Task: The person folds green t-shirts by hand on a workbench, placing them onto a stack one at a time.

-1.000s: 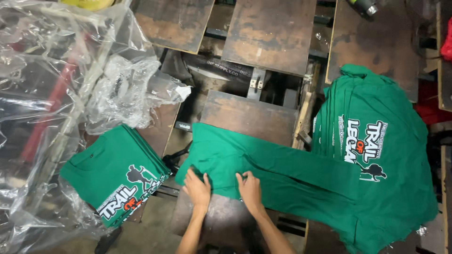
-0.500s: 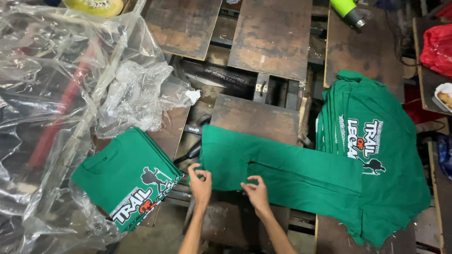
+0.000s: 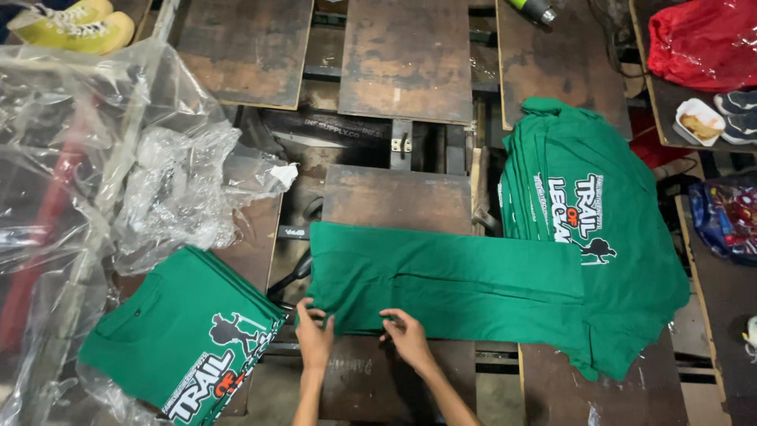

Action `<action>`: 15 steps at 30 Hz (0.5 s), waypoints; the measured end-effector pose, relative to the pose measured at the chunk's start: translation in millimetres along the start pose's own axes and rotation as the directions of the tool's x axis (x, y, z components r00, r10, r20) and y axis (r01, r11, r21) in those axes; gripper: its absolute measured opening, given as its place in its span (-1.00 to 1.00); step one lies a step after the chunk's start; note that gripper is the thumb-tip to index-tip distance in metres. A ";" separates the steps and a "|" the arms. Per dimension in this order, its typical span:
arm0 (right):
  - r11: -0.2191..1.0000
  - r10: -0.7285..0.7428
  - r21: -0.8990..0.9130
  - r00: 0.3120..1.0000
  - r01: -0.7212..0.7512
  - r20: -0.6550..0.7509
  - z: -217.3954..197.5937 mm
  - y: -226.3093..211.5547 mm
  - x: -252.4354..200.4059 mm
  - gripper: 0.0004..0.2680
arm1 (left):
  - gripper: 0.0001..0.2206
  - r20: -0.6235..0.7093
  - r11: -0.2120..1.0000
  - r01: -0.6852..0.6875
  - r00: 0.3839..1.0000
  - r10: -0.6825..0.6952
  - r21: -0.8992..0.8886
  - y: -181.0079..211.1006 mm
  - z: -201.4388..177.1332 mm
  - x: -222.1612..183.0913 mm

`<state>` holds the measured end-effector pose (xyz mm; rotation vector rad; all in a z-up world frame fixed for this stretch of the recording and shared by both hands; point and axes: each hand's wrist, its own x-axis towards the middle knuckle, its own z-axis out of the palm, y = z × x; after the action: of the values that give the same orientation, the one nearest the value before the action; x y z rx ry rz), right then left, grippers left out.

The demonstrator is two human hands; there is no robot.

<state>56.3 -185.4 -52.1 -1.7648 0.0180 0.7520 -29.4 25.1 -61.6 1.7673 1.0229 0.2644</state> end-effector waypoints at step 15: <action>0.557 -0.458 -0.763 0.888 0.328 0.047 -85.2 -103.2 126.8 -0.84 | -0.65 0.251 0.834 -0.443 0.893 0.375 0.330 62.0 40.5 215.6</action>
<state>236.6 -179.1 -14.2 -2.5048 -0.6744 0.2643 159.0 151.1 -86.5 2.3204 0.5764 0.1756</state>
